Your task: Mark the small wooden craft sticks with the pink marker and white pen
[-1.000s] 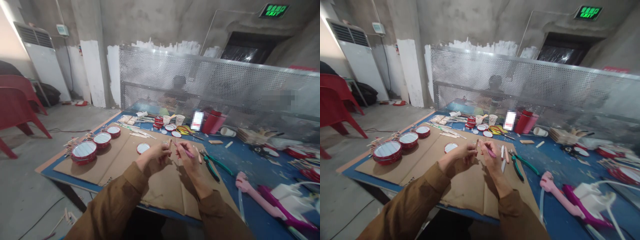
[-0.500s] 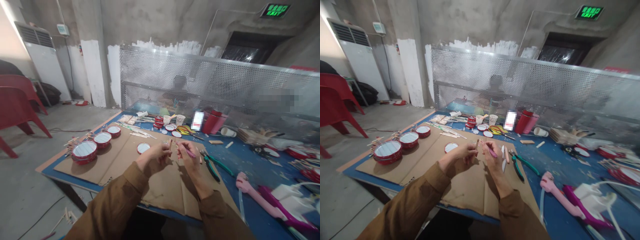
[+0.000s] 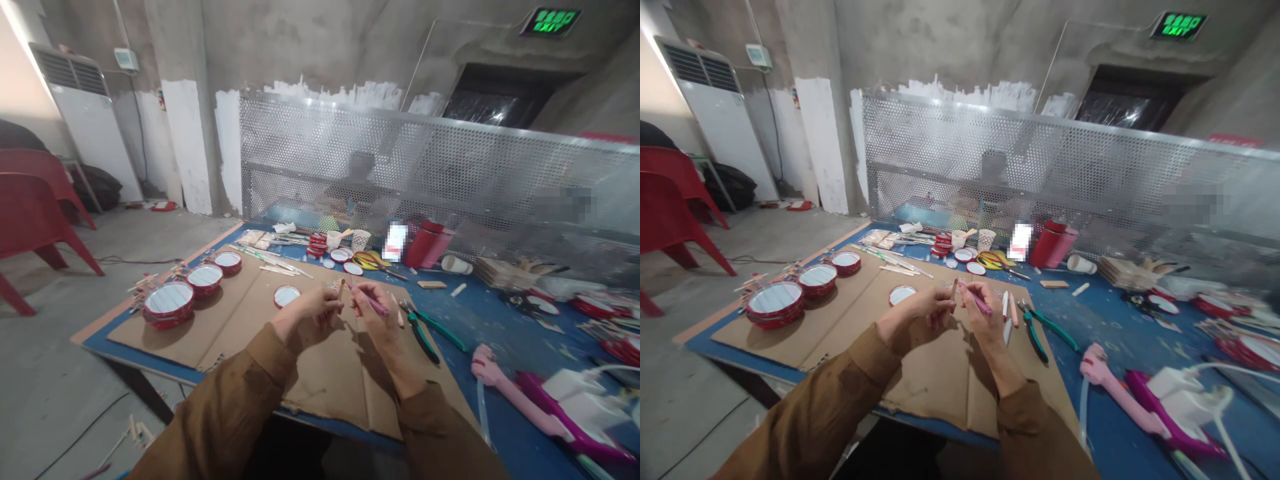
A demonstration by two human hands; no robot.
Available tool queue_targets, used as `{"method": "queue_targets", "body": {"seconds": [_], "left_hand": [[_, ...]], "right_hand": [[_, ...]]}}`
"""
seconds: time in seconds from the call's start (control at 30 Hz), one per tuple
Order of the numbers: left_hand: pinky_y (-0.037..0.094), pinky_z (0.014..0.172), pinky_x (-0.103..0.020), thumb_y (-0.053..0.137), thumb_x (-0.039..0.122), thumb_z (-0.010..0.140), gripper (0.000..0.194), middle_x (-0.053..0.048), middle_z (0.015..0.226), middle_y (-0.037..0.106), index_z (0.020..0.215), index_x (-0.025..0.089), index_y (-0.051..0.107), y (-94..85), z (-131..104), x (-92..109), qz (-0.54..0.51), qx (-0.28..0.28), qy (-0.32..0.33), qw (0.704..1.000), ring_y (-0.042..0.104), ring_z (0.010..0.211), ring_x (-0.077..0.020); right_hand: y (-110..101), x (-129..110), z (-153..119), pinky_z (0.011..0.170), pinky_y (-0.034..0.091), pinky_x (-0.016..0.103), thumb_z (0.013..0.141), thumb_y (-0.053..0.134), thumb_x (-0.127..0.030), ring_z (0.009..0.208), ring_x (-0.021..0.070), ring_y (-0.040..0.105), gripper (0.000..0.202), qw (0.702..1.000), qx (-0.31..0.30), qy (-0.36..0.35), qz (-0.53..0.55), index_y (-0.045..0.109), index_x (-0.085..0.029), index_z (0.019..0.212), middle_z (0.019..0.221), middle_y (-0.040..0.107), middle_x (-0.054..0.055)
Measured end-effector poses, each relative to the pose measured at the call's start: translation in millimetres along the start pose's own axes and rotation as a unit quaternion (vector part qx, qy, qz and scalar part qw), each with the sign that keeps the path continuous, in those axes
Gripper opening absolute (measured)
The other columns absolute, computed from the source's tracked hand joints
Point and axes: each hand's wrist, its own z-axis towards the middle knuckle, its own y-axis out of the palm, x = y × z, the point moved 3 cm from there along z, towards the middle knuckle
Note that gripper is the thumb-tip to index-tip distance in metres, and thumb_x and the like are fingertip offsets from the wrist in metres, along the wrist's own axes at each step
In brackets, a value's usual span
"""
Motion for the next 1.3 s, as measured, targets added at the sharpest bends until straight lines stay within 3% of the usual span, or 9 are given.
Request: {"method": "queue_targets", "body": {"seconds": [0.27, 0.77, 1.03, 1.3], "left_hand": [[0.043, 0.043, -0.02, 0.05, 0.028, 0.095, 0.014, 0.005, 0.056, 0.053, 0.09, 0.016, 0.054, 1.0, -2.5, 3.7, 0.008, 0.006, -0.026, 1.0, 0.052, 0.04, -0.0087], [0.042, 0.043, -0.021, 0.045, 0.024, 0.096, 0.014, 0.005, 0.058, 0.054, 0.086, 0.016, 0.051, 1.5, -2.1, 3.9, 0.016, 0.004, -0.034, 0.999, 0.052, 0.04, -0.0088], [0.044, 0.047, -0.022, 0.053, 0.034, 0.094, 0.022, 0.003, 0.057, 0.054, 0.083, 0.015, 0.051, 0.6, -0.3, 1.6, 0.016, 0.005, -0.026, 1.0, 0.053, 0.042, -0.0095], [0.042, 0.044, -0.02, 0.044, 0.024, 0.096, 0.015, 0.005, 0.057, 0.053, 0.084, 0.016, 0.049, 1.9, -3.8, 8.1, 0.026, 0.002, -0.043, 0.999, 0.054, 0.041, -0.0089]], "right_hand": [[-0.4, 3.0, 0.3, 0.054, 0.045, 0.027, 0.083, 0.062, -0.05, 0.058, 0.0155, 0.058, 0.03, 0.999, -0.004, -0.015, -0.032, 0.065, -0.02, 0.084, 0.068, 0.065, 0.002], [-1.9, 0.2, -0.5, 0.066, 0.049, 0.031, 0.083, 0.062, -0.048, 0.065, 0.0174, 0.061, 0.028, 0.996, 0.017, -0.041, -0.075, 0.067, -0.02, 0.083, 0.068, 0.066, 0.003], [-1.1, 1.7, -0.5, 0.058, 0.046, 0.028, 0.083, 0.062, -0.047, 0.063, 0.0172, 0.059, 0.028, 0.996, 0.009, -0.043, -0.073, 0.067, -0.02, 0.083, 0.066, 0.065, 0.002], [-1.5, 4.3, -0.2, 0.058, 0.046, 0.028, 0.083, 0.061, -0.047, 0.063, 0.017, 0.059, 0.027, 0.997, 0.015, -0.041, -0.067, 0.067, -0.02, 0.084, 0.068, 0.065, 0.002]]}}
